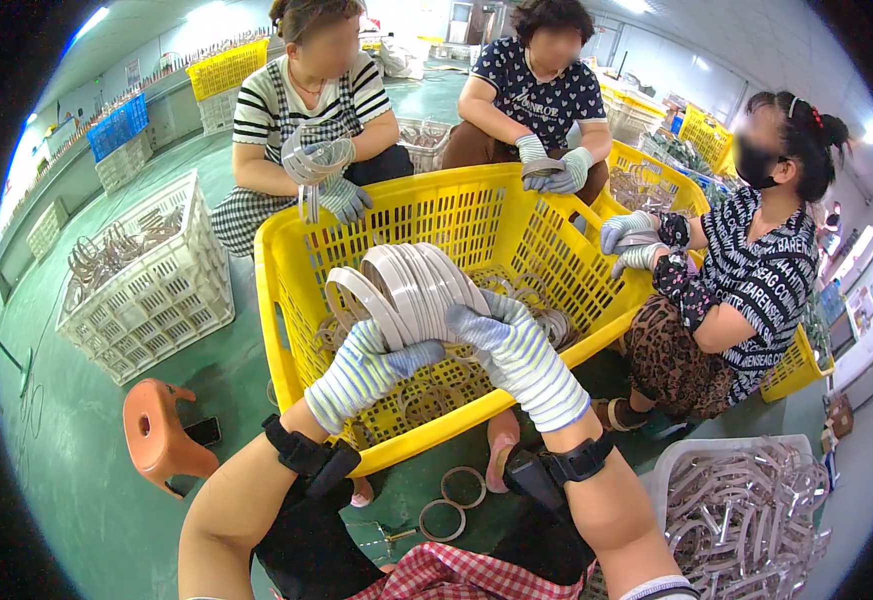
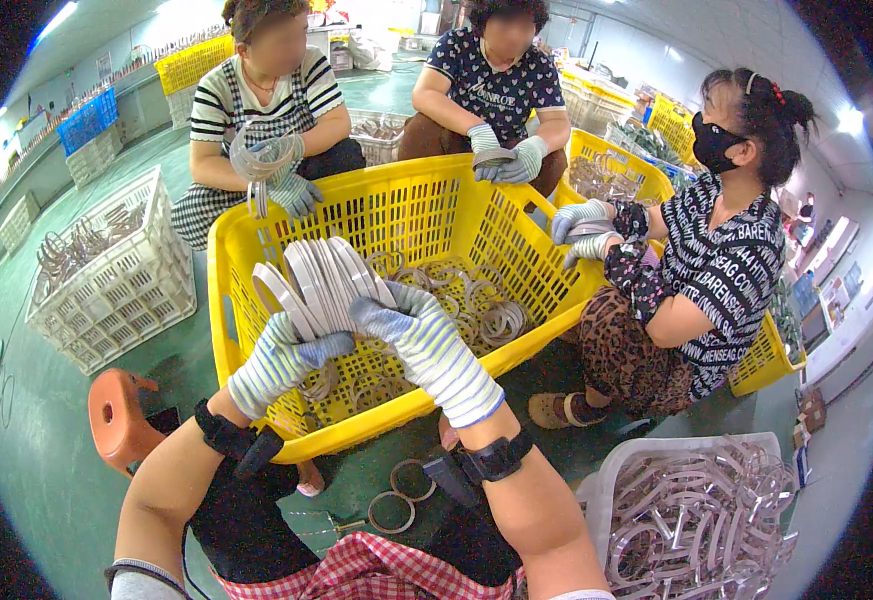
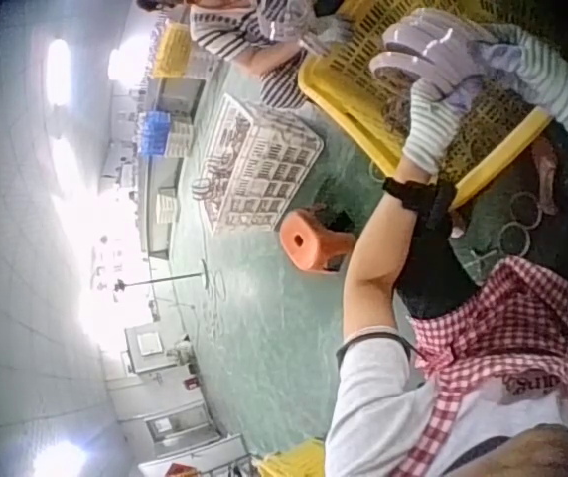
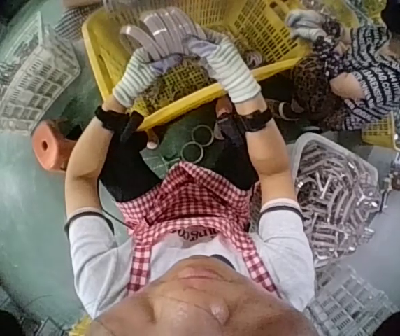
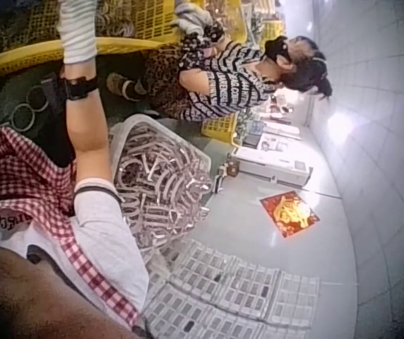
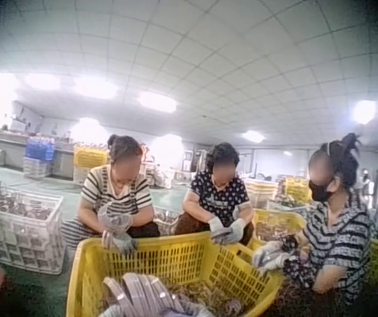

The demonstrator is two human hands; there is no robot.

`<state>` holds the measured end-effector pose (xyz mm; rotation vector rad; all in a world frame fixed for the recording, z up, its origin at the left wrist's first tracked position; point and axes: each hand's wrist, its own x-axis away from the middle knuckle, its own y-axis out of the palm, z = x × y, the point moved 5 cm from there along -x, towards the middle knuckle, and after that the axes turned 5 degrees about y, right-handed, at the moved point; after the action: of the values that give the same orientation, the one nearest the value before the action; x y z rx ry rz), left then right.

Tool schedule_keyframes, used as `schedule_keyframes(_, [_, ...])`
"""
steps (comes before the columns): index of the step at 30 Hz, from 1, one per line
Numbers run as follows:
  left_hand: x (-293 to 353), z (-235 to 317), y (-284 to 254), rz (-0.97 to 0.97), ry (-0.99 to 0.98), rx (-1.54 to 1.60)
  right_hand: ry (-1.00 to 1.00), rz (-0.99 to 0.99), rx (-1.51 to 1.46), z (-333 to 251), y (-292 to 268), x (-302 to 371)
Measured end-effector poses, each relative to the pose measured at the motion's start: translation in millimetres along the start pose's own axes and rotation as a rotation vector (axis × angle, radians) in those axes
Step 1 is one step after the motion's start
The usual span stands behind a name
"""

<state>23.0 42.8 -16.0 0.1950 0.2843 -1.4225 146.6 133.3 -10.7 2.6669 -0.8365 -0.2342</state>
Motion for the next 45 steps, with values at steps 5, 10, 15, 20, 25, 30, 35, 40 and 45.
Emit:
schedule_keyframes(5, [0, 0, 0, 0.009, 0.023, -0.002, -0.027, 0.004, 0.028, -3, 4, 2])
schedule_keyframes(10, [1, -5, 0, 0.036, -0.008, 0.017, 0.02, 0.054, 0.014, 5, 0, 0])
schedule_keyframes(15, [-1, 0, 4, -0.015, -0.016, -0.001, 0.023, 0.095, -0.03, 23, -13, -9])
schedule_keyframes(20, [-1, 0, 8, -0.081, -0.02, -0.004, 0.051, -0.037, -0.163, 8, 16, -6])
schedule_keyframes(25, [0, -10, 10, -0.09, -0.013, 0.026, 0.028, -0.034, -0.097, 15, 23, -3])
schedule_keyframes(30, [0, -9, 12, -0.128, -0.089, 0.109, 0.111, -0.031, -0.056, 16, 22, 6])
schedule_keyframes(35, [6, -22, 10, -0.194, -0.091, 0.231, 0.058, -0.152, 0.21, 11, 33, 7])
schedule_keyframes(40, [5, -18, 15, -0.233, -0.043, 0.127, 0.067, -0.147, 0.257, 8, 34, 8])
schedule_keyframes(45, [3, -16, 25, -0.379, -0.05, 0.108, 0.117, -0.182, 0.176, 8, 35, 11])
